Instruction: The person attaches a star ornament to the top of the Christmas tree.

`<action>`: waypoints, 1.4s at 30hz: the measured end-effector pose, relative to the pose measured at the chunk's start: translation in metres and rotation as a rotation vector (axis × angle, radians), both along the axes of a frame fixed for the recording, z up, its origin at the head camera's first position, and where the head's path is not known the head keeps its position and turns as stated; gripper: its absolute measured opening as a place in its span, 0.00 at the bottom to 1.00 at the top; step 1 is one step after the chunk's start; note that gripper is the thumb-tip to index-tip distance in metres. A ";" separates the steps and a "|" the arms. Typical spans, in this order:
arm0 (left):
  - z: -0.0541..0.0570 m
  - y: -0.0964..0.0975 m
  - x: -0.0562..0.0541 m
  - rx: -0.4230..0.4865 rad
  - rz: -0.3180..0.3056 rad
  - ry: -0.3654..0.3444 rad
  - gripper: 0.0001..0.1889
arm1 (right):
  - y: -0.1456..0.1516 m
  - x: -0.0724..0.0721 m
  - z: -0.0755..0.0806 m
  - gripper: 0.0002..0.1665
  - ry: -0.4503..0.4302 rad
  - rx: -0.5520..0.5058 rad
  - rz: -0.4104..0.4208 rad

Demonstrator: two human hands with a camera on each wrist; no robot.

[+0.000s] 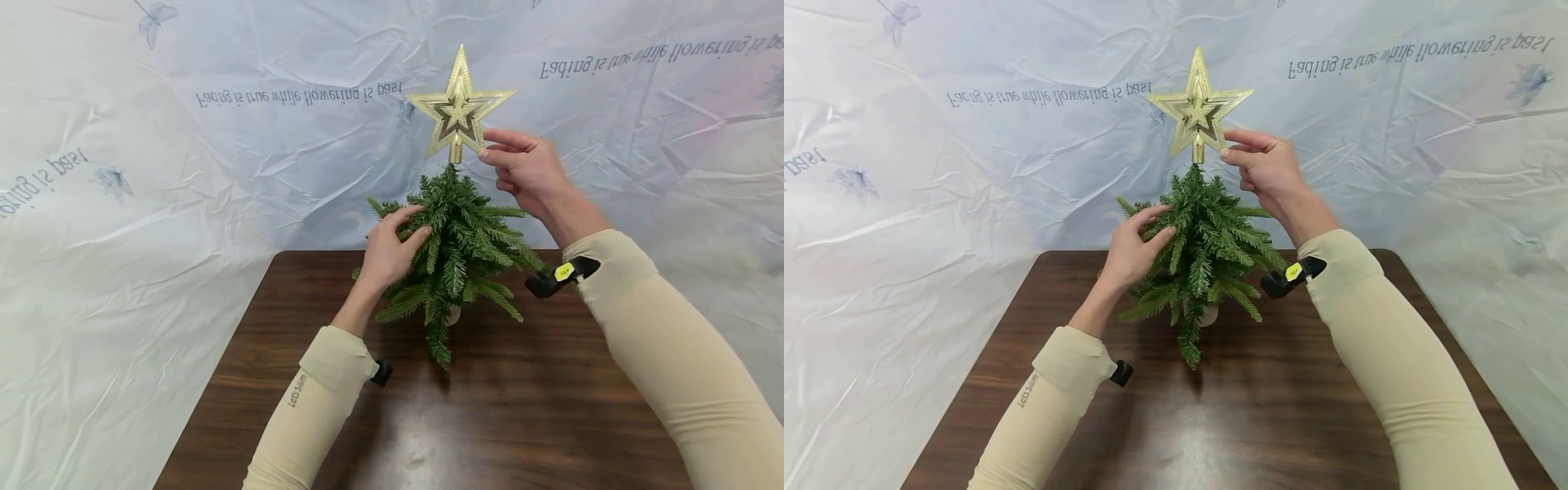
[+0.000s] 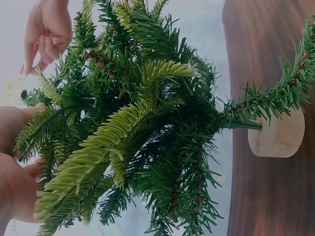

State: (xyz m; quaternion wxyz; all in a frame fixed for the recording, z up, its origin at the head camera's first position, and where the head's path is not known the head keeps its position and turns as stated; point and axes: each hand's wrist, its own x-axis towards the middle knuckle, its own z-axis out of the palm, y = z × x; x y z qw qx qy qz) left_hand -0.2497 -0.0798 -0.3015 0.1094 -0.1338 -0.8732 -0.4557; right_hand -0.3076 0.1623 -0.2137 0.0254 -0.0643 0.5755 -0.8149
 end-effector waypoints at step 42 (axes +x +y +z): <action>0.000 0.002 0.004 -0.002 0.017 -0.007 0.25 | -0.006 0.002 -0.023 0.26 0.181 0.219 -0.075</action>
